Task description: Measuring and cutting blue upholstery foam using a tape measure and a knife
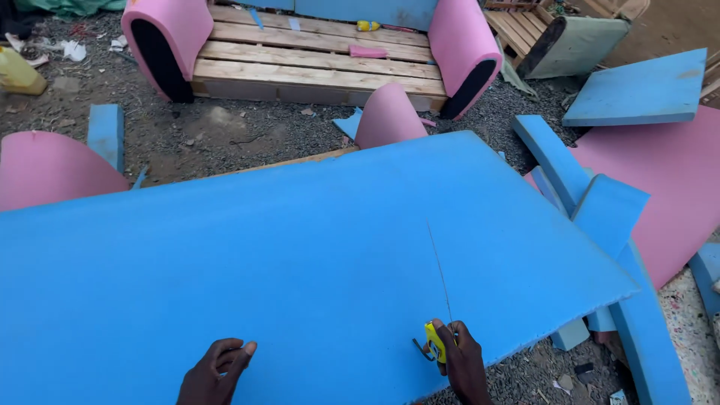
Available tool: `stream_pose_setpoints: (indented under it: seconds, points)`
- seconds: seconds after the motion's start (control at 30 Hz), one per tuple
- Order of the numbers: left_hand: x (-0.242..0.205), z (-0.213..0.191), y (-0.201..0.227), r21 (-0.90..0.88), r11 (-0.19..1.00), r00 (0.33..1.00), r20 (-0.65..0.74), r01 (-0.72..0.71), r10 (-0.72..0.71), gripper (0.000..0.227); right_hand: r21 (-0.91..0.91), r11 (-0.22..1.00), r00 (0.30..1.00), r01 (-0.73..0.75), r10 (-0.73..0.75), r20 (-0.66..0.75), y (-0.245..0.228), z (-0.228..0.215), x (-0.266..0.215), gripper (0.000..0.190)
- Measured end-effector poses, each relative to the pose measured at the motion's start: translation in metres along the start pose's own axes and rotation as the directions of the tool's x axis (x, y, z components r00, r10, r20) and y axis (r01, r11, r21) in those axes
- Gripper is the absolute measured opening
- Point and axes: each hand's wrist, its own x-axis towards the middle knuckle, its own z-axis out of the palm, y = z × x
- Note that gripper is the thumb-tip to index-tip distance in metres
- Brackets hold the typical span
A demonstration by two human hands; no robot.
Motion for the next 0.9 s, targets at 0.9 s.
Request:
stream_pose_setpoints:
  seconds: [0.9]
  points:
    - [-0.049,0.165,0.065,-0.797,0.566,0.893,0.393,0.211,0.221,0.043,-0.222,0.914,0.937,0.341,-0.310,0.163,-0.030,0.056,-0.009,0.051]
